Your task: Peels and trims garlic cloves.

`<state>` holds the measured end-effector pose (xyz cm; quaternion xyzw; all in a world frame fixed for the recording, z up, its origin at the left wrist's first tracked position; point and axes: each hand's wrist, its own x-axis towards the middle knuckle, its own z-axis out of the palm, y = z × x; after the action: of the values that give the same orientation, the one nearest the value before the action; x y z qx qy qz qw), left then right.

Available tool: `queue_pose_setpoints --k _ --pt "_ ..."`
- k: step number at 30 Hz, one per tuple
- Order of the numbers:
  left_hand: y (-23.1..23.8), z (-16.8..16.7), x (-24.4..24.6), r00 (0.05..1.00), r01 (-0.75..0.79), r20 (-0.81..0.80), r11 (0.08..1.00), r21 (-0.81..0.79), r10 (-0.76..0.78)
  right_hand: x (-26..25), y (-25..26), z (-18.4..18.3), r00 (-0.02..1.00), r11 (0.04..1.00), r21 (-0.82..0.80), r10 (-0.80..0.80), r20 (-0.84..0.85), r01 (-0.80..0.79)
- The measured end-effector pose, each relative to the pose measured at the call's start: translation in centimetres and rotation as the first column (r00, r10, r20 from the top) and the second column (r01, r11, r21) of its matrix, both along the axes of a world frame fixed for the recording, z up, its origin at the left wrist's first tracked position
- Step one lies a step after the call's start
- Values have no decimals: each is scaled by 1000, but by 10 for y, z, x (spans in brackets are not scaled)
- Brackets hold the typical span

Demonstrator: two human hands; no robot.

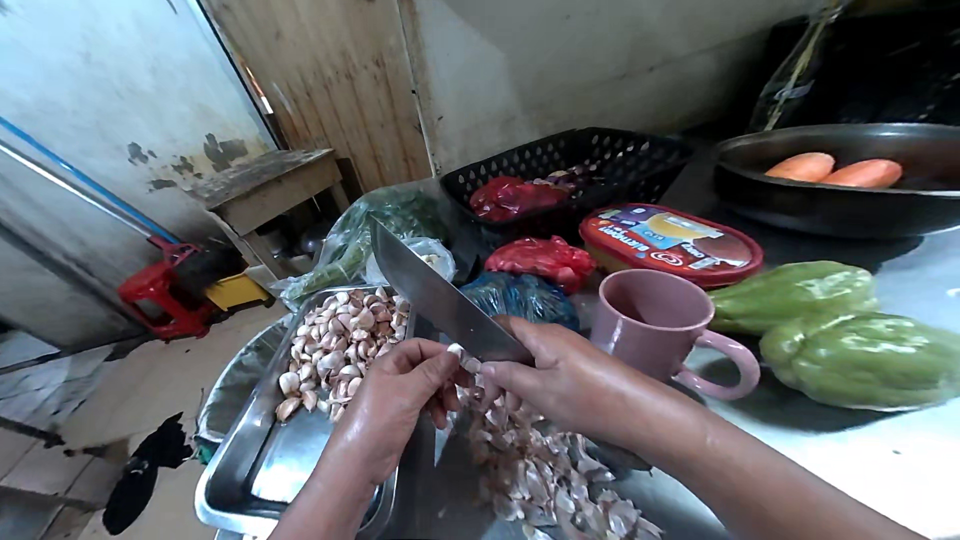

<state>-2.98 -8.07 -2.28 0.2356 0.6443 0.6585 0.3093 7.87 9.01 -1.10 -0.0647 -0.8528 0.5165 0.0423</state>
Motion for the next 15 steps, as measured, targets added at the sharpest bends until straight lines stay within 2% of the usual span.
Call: queue_pose_setpoints --k 3,6,8,11,15 --pt "3 -5 4 978 -88 -195 995 -56 76 0 0 0 1000 998 52 -22 8 22" --pt "4 -13 6 883 -192 -453 975 -113 121 0 0 1 1000 988 155 -28 10 26" --pt "5 -14 9 820 -248 -558 958 -146 127 0 -1 -2 999 970 238 -34 -16 37" --pt "8 -13 14 775 -295 -619 939 -177 126 -1 -1 -8 998 953 299 -21 -57 37" --pt "11 -18 17 760 -294 -634 946 -140 142 -2 -1 -7 999 955 294 -32 -22 37"
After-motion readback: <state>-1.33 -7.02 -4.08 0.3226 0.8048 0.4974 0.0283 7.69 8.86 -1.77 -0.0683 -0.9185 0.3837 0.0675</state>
